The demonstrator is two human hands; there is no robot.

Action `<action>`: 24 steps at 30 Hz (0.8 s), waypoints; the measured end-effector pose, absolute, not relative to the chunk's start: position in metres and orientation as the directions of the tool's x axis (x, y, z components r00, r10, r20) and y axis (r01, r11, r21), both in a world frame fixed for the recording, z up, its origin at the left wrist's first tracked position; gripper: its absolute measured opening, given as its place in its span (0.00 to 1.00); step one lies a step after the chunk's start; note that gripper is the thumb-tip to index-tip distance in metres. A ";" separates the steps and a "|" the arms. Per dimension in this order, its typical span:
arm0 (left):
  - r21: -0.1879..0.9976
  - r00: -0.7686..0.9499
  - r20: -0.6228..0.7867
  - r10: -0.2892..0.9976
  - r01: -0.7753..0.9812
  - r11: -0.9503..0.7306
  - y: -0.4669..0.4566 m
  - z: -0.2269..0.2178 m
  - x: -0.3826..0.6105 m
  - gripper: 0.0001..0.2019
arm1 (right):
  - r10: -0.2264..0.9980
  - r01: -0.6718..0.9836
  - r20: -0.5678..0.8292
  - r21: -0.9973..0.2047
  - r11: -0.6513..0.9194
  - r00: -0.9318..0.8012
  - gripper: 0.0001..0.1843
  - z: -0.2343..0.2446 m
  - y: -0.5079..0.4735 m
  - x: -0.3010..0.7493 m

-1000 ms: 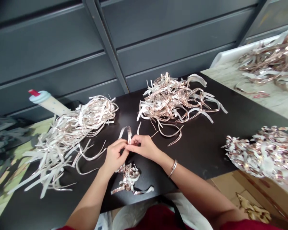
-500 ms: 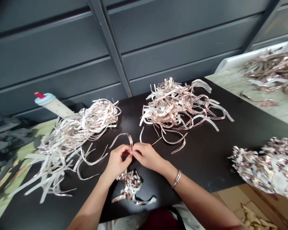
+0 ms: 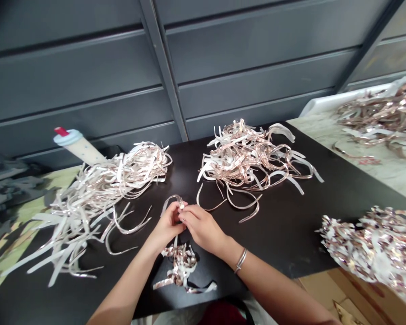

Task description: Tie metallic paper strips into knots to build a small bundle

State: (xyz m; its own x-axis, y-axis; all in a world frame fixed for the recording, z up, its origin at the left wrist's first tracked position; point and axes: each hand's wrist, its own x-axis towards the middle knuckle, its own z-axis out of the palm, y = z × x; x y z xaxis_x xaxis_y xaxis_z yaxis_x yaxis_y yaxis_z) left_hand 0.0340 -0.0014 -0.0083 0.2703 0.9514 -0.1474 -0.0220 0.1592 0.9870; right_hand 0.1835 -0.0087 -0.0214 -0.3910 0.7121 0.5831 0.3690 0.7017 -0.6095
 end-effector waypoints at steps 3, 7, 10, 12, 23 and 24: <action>0.978 0.267 -0.187 0.945 -0.034 0.204 -0.001 -0.007 0.031 0.23 | 0.725 0.375 0.566 -0.622 0.688 -0.392 0.16 -0.023 -0.009 0.184; 0.963 0.339 -0.234 0.911 -0.049 0.265 0.001 0.000 0.023 0.23 | 0.762 0.363 0.544 -0.671 0.646 -0.352 0.20 -0.026 -0.008 0.188; 0.960 0.382 -0.242 0.892 -0.040 0.277 0.001 0.004 0.021 0.19 | 0.790 0.320 0.538 -0.724 0.612 -0.293 0.18 -0.025 -0.007 0.190; 0.964 0.343 -0.233 0.910 -0.042 0.263 0.001 0.004 0.022 0.17 | 0.788 0.283 0.537 -0.739 0.611 -0.299 0.17 -0.023 -0.007 0.189; 0.934 0.384 -0.290 0.877 -0.089 0.347 0.007 0.003 0.011 0.26 | 0.693 0.223 0.515 -0.697 0.681 -0.504 0.28 -0.019 -0.007 0.194; 0.931 0.402 -0.300 0.865 -0.073 0.357 0.008 0.003 0.008 0.24 | 0.703 0.219 0.509 -0.710 0.669 -0.497 0.28 -0.019 -0.007 0.196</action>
